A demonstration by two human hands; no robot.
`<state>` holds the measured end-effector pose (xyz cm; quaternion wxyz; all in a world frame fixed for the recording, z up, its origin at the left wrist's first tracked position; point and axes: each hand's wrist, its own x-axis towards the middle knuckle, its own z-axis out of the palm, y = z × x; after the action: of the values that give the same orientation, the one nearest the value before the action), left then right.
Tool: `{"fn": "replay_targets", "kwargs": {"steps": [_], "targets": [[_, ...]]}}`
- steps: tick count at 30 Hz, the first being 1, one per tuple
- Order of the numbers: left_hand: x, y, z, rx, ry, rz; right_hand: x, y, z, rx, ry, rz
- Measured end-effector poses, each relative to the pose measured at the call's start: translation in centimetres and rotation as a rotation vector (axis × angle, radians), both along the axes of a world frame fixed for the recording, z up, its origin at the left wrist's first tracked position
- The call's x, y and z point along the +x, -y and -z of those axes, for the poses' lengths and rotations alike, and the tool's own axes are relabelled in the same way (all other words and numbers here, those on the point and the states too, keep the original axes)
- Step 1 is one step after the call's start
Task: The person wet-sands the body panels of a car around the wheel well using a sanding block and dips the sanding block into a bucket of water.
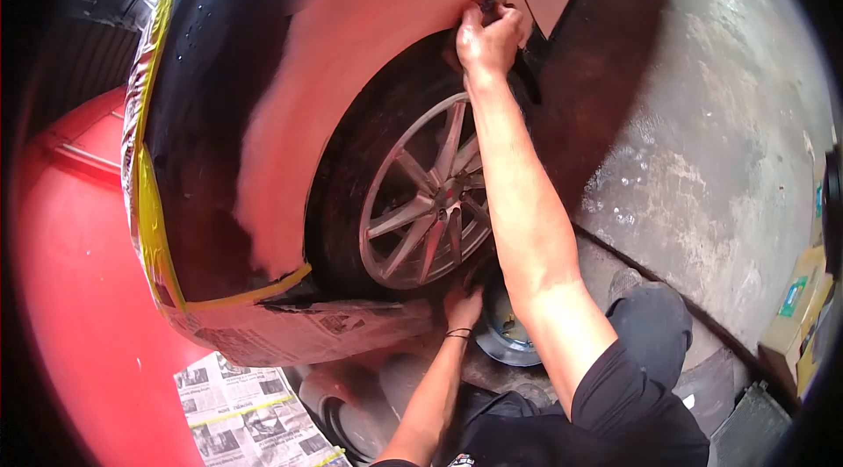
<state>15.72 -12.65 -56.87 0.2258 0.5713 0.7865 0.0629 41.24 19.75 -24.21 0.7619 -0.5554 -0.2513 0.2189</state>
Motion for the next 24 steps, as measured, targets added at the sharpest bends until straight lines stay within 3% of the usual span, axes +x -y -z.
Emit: {"fn": "replay_targets", "kwargs": {"steps": [2, 3, 4, 5, 7, 9, 11, 12, 13, 14, 16, 18, 19, 20, 21, 22, 24], "targets": [[-0.5, 0.6, 0.5, 0.03, -0.008, 0.114, -0.4, 0.5, -1.6, -0.042, -0.095, -0.044], [-0.4, 0.2, 0.6, 0.05, -0.011, 0.176, -3.0, 2.3, -2.2, 0.069, 0.039, 0.056], [1.7, 0.3, -2.4, 0.15, 0.227, 0.029, -5.0, 5.9, -3.7, 0.181, 0.085, 0.018], [0.5, 0.5, -1.6, 0.259, -0.039, 0.34, -7.6, 8.2, -4.3, 0.26, 0.239, 0.016], [1.2, 0.7, -2.1, 0.182, 0.007, 0.256, -10.2, 12.4, -5.7, 0.389, 0.275, -0.054], [2.1, 0.2, -3.1, 0.121, 0.049, 0.167, -8.4, 11.0, -4.2, 0.424, 0.291, -0.09], [2.1, 0.1, -4.1, 0.061, 0.086, 0.06, -4.8, 5.0, -0.5, 0.276, 0.262, 0.025], [-0.3, 0.1, -1.8, -0.018, 0.05, 0.157, -2.2, 1.9, 1.1, 0.151, 0.153, 0.023], [-0.1, 0.2, -1.5, -0.014, 0.038, 0.056, 0.3, -0.1, 2.4, 0.025, 0.047, 0.021], [-1.2, 0.7, -0.4, 0.101, 0.055, 0.162, 3.0, -0.5, 2.5, -0.035, -0.119, -0.06], [-0.2, 1.1, -3.9, 0.171, 0.161, 0.195, 3.9, -1.1, 1.8, -0.058, -0.198, -0.126], [1.4, 3.2, -13.0, 0.12, 0.122, 0.099, 0.6, -2.1, 2.7, 0.006, -0.04, -0.095], [-0.3, 5.2, -15.0, 0.12, -0.009, 0.081, -1.8, 2.7, -1.0, -0.017, 0.068, -0.088], [-2.3, 7.7, -17.0, 0.282, 0.073, 0.097, -4.3, 5.8, -2.6, 0.169, 0.143, -0.07], [-2.9, 10.6, -19.6, 0.243, 0.014, -0.039, -6.1, 8.2, -3.9, 0.22, 0.158, -0.125], [-4.1, 14.6, -20.7, 0.307, -0.165, -0.049, -7.0, 9.8, -4.2, 0.259, 0.229, -0.113], [-10.5, 25.7, -16.6, 0.391, 0.066, -0.115, -6.1, 10.5, -2.9, 0.311, 0.204, -0.155]]}}
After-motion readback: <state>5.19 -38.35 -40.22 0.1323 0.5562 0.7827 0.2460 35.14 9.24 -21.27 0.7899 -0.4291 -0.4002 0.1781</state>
